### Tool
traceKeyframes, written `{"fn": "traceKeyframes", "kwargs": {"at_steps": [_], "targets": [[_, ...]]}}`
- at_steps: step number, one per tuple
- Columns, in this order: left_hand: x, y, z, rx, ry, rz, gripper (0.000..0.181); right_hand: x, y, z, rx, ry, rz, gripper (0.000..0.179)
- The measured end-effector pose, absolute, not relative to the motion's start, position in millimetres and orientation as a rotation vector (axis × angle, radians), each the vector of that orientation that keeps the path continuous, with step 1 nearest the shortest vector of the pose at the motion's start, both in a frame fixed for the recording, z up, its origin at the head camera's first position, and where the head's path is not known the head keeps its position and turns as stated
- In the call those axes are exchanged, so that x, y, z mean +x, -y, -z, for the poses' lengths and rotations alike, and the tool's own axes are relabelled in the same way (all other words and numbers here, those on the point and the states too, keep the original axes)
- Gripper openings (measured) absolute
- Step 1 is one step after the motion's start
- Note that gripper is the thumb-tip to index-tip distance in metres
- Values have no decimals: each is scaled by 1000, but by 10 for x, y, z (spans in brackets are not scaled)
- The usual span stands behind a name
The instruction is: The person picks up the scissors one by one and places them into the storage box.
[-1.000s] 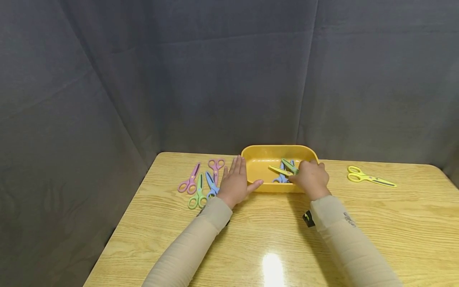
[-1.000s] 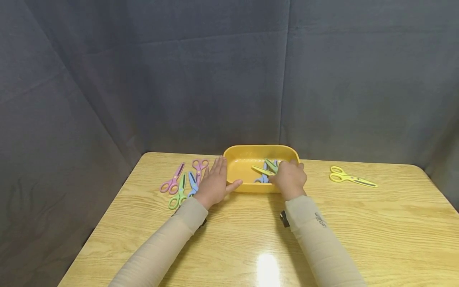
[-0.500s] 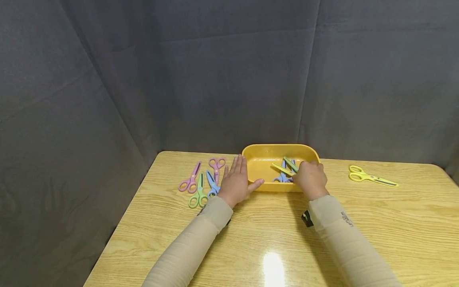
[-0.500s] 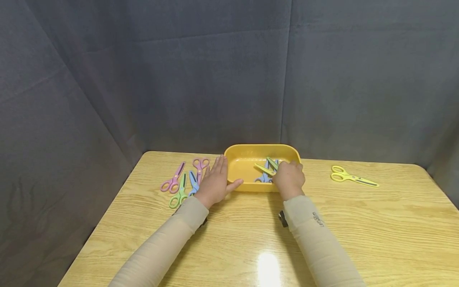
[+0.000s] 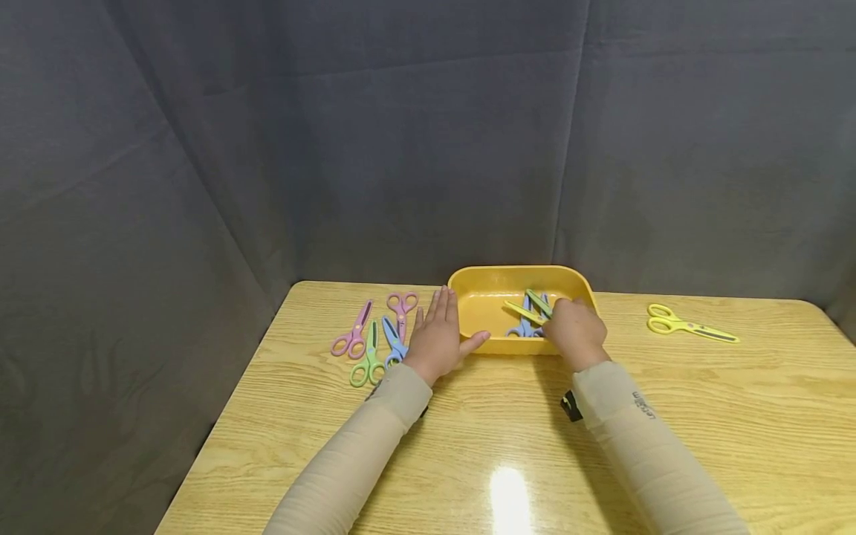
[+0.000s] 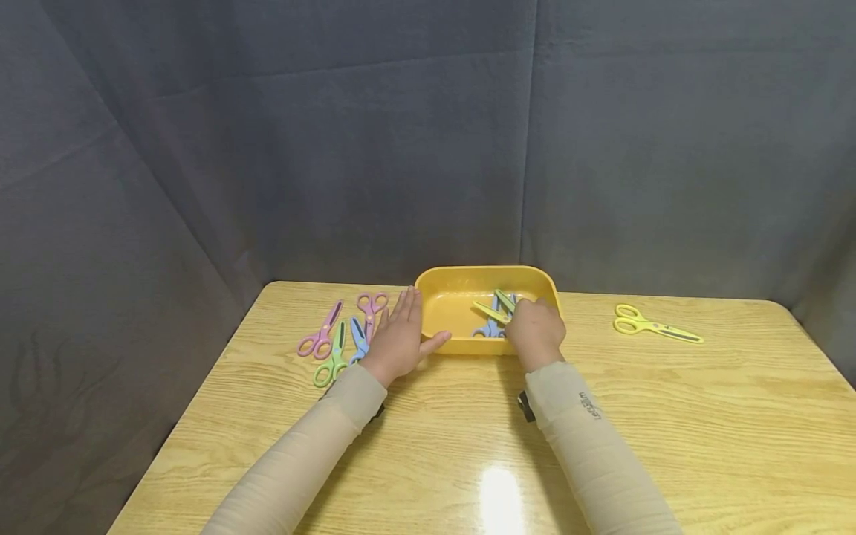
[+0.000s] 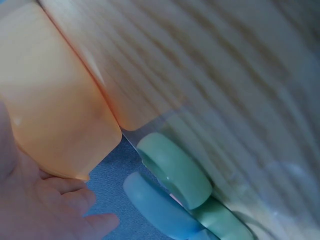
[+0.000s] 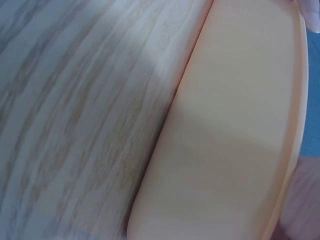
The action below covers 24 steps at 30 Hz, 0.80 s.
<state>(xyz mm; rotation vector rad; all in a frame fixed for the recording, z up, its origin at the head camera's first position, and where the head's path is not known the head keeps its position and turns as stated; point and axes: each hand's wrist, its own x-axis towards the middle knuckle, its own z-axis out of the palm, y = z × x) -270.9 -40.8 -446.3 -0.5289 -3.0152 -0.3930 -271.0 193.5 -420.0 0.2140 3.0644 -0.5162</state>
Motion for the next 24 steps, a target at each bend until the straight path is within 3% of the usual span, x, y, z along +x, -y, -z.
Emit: {"fn": "traceKeyframes", "kwargs": {"at_steps": [24], "targets": [[-2728,413,4482,-531,3012,366,103,-2674,-1895,4215,201,-3095,491,29]]}}
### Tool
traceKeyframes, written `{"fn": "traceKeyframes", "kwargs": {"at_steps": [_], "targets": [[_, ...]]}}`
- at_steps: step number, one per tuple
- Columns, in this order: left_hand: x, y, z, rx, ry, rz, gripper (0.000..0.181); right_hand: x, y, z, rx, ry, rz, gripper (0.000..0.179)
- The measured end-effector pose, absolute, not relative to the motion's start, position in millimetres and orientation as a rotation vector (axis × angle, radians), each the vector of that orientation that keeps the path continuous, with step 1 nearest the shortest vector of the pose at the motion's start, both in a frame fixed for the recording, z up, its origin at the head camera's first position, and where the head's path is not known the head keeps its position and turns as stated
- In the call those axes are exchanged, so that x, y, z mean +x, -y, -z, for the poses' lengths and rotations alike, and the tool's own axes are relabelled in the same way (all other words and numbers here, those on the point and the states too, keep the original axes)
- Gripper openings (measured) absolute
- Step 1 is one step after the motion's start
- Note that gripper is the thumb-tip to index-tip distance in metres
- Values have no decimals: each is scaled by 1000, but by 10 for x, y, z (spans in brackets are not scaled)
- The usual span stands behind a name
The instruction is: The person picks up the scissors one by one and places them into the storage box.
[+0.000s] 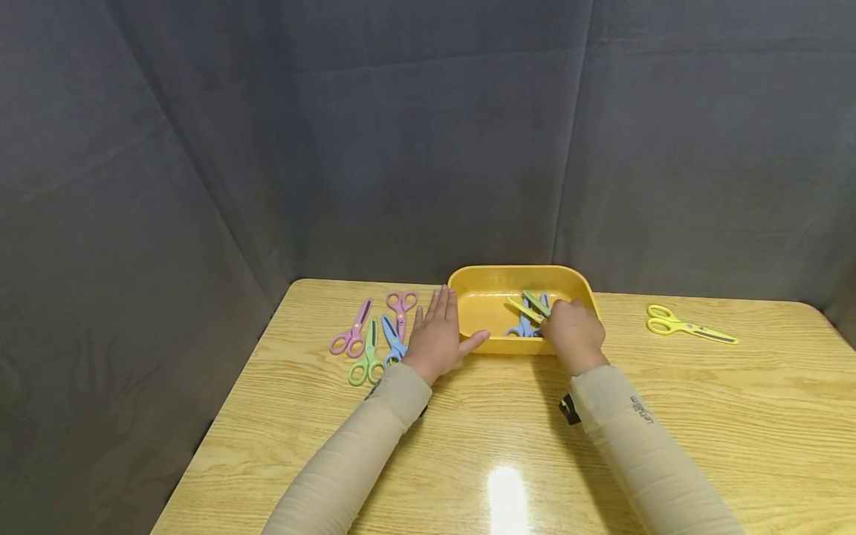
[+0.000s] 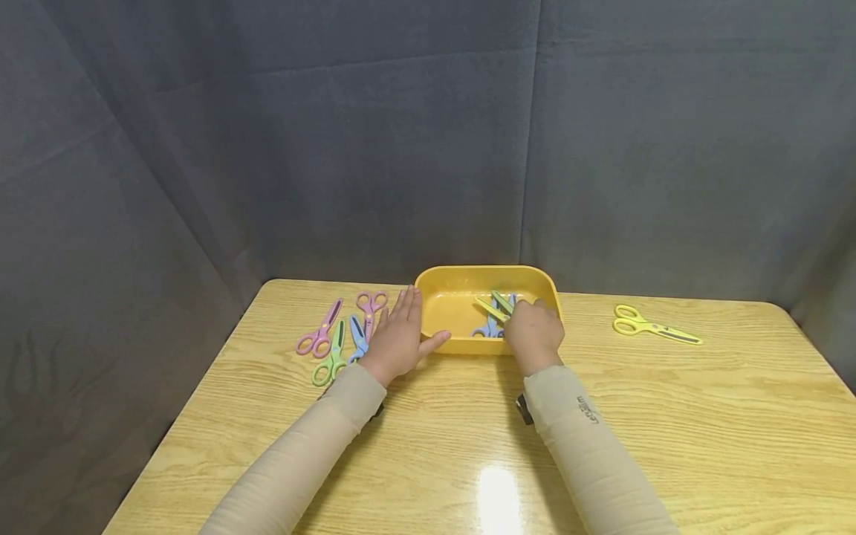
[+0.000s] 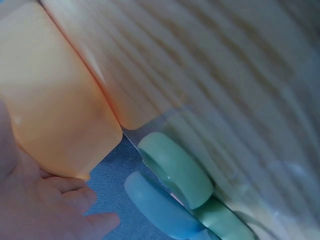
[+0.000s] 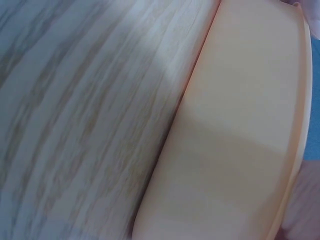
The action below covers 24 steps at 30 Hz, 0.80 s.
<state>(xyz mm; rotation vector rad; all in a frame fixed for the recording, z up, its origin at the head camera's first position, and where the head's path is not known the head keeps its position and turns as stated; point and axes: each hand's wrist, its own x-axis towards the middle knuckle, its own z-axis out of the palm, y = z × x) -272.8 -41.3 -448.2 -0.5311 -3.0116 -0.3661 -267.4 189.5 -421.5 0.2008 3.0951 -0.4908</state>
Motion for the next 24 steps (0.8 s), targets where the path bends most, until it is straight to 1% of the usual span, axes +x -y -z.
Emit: {"fn": "traceKeyframes", "kwargs": {"at_steps": [7,15,22,24], "targets": [[-2730,412,4480,-530,3013,366,102,-2669,-1898,4220,181,-3110,490,32],[-2716,406,4471,-530,3004,378,100,-2650,-1944,4270,119,-3169,541,30],[-2713,410,4469,-540,3010,366,101,-2594,-1953,4301,74,-3239,621,38],[-2709,414,4457,-535,3011,358,101,-2587,-1953,4310,56,-3267,628,37]]}}
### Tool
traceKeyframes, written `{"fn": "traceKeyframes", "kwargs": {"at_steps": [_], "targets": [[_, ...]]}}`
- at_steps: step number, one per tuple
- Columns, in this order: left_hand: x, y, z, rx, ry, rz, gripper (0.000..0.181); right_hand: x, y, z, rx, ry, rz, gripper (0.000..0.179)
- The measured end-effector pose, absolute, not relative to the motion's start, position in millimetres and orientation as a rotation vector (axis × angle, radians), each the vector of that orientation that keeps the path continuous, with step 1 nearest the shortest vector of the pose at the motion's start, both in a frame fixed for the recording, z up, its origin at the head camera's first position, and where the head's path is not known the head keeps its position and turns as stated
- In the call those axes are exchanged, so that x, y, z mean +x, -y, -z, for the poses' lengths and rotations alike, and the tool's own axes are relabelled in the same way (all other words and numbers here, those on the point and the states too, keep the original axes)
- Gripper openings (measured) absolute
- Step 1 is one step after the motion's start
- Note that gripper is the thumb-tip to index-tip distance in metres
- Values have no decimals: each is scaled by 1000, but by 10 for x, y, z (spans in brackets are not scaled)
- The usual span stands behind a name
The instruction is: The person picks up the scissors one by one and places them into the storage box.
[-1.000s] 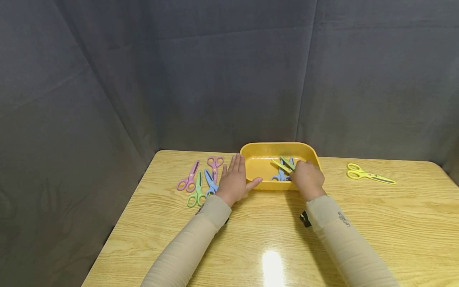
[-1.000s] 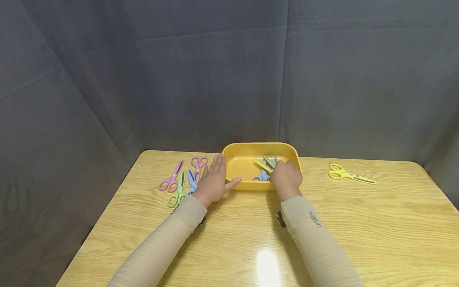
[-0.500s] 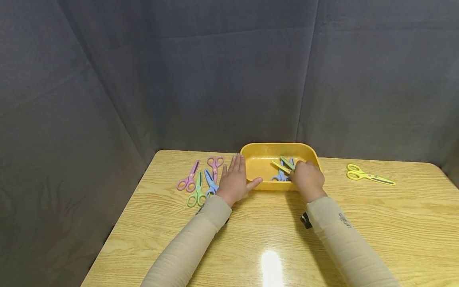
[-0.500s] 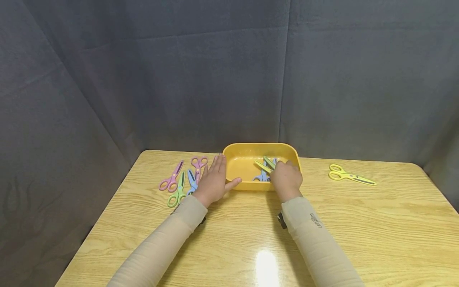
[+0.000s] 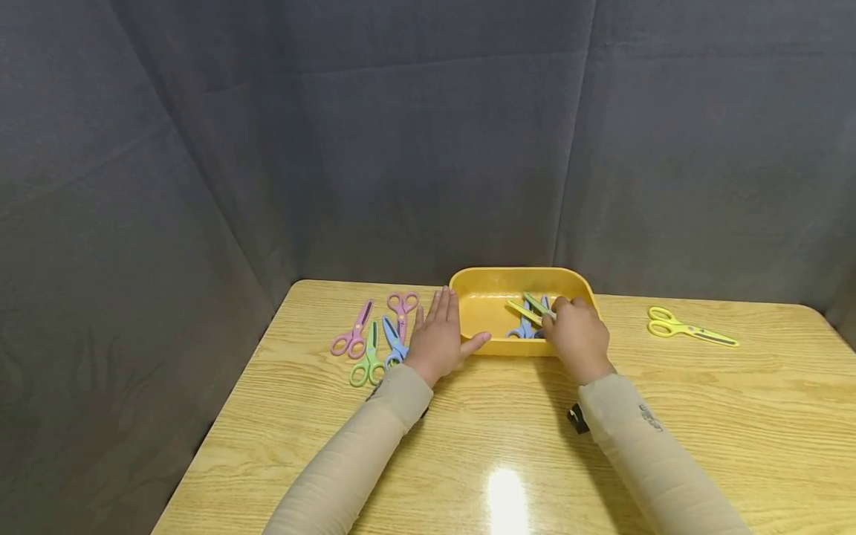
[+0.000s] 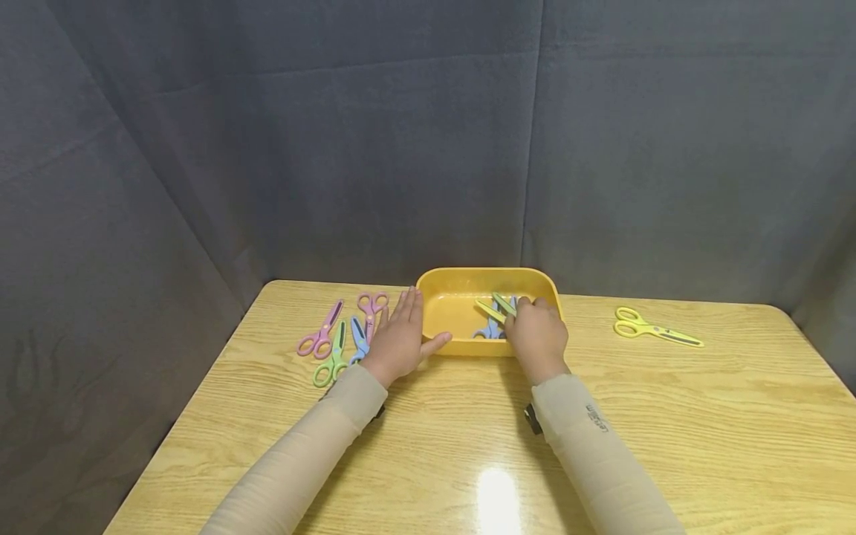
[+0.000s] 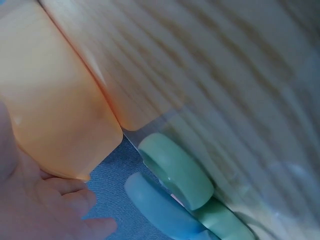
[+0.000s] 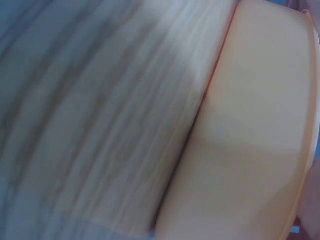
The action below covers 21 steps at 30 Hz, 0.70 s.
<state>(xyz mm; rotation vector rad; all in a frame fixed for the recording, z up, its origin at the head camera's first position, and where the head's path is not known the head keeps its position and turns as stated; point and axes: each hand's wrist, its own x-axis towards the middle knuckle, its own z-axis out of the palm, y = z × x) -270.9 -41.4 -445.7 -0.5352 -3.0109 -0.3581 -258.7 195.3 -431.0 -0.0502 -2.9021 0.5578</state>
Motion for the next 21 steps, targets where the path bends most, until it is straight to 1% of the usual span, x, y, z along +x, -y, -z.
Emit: {"fn": "traceKeyframes", "kwargs": {"at_steps": [9,21], "targets": [[-2703,414,4460,-540,3004,378,100,-2560,-1991,4363,29,2794,-572,34],[-2715,409,4474,-531,3020,357,102,-2507,-2111,4439,253,2531,-555,17]]}}
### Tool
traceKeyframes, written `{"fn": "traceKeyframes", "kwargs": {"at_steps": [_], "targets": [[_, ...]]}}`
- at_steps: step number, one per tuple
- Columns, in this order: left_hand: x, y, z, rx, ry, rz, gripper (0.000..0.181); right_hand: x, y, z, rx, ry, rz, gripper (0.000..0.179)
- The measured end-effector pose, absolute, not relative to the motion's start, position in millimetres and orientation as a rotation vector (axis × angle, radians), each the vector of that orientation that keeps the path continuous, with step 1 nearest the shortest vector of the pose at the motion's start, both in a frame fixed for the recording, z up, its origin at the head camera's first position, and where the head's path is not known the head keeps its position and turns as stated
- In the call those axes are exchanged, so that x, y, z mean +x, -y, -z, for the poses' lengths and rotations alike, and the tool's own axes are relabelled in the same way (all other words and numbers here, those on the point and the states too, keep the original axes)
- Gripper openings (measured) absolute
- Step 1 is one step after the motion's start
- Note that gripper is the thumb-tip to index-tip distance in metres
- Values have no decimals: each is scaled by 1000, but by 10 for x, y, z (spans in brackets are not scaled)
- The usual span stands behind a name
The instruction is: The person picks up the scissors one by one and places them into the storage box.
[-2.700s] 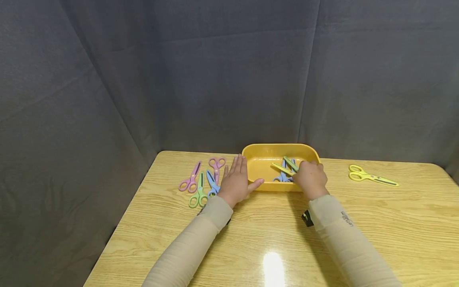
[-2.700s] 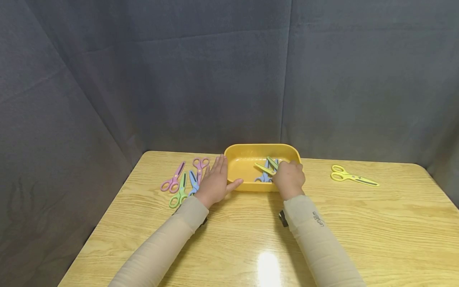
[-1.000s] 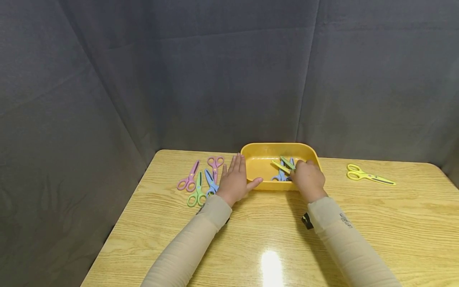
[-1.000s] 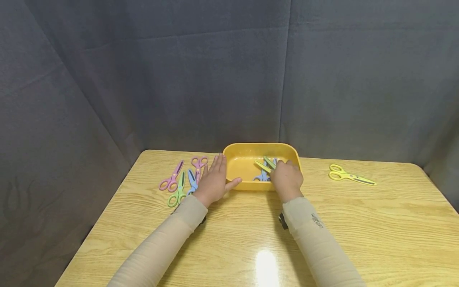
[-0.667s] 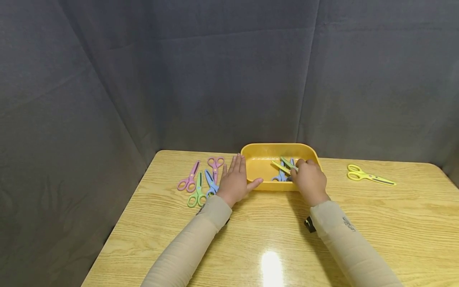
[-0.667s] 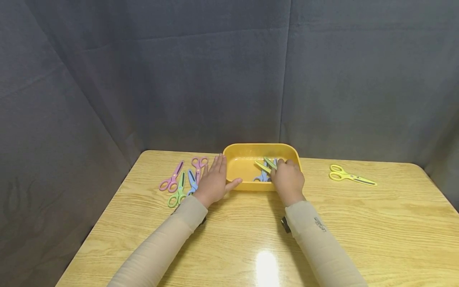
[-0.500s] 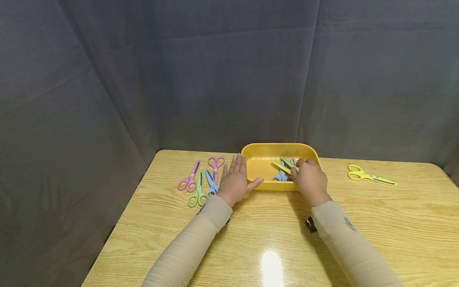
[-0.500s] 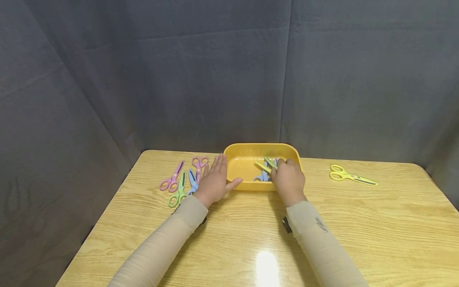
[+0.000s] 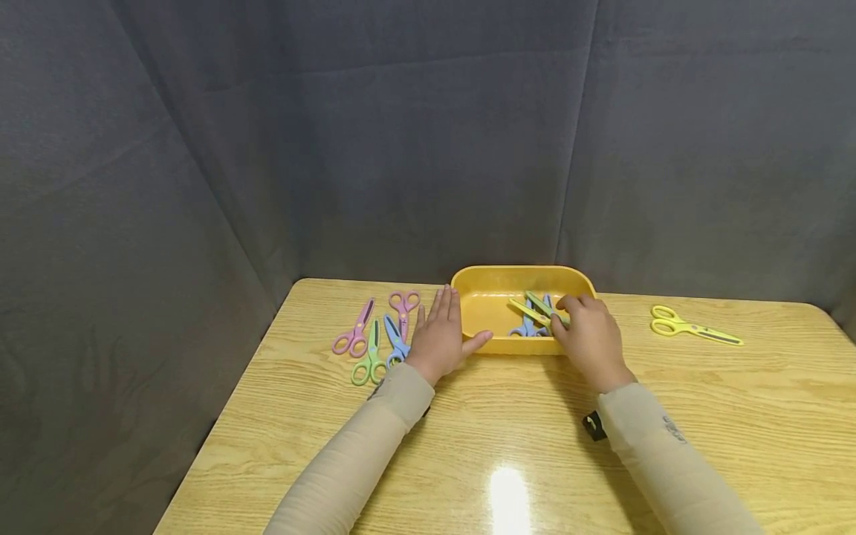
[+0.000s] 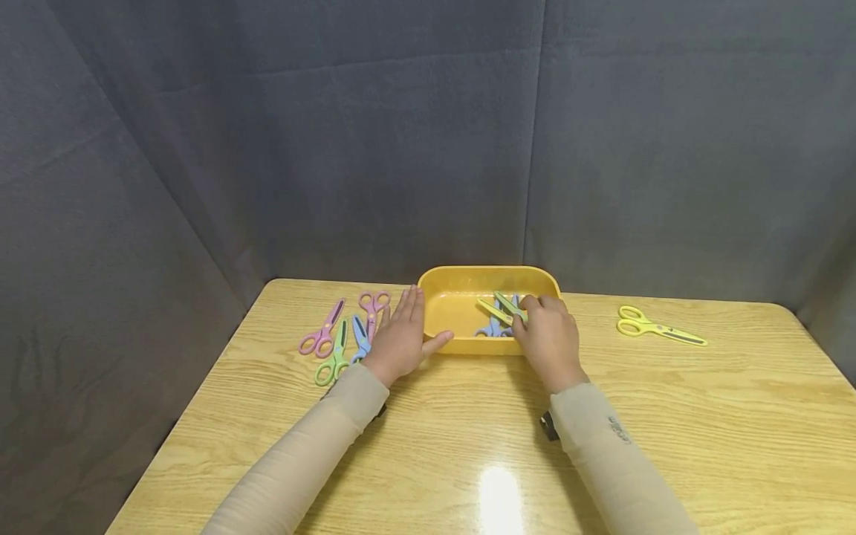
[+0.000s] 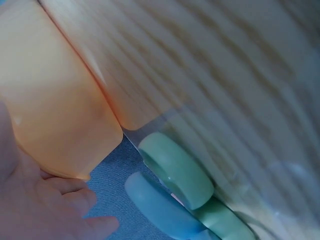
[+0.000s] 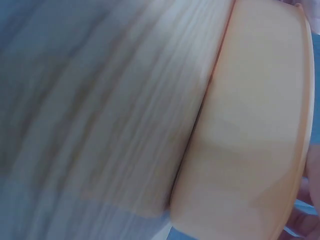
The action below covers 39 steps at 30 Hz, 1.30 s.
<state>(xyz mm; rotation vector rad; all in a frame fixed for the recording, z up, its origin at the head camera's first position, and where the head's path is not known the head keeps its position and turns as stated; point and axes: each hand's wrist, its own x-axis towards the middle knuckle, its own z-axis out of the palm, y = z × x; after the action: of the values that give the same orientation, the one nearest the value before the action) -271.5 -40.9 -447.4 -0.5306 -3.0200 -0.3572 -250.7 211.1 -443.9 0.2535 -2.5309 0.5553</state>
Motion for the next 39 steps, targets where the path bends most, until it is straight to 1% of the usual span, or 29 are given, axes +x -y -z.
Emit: {"fn": "traceKeyframes", "kwargs": {"at_steps": [5,11,20,29,39], "targets": [[-2715,413,4465,-533,3014,417,99,-2474,-2179,4416,276,2492,-567,15],[-2719,416,4469,-528,3017,402,100,-2418,-2257,4333,226,2512,-626,16],[-2726,417,4458,-536,3025,404,100,-2381,-2476,4254,140,2589,-667,28],[-2720,414,4453,-529,3029,412,99,-2400,-2713,4336,100,2694,-639,32],[-2740,407,4512,-520,3019,378,101,-2481,-3025,4453,38,2868,-586,44]]}}
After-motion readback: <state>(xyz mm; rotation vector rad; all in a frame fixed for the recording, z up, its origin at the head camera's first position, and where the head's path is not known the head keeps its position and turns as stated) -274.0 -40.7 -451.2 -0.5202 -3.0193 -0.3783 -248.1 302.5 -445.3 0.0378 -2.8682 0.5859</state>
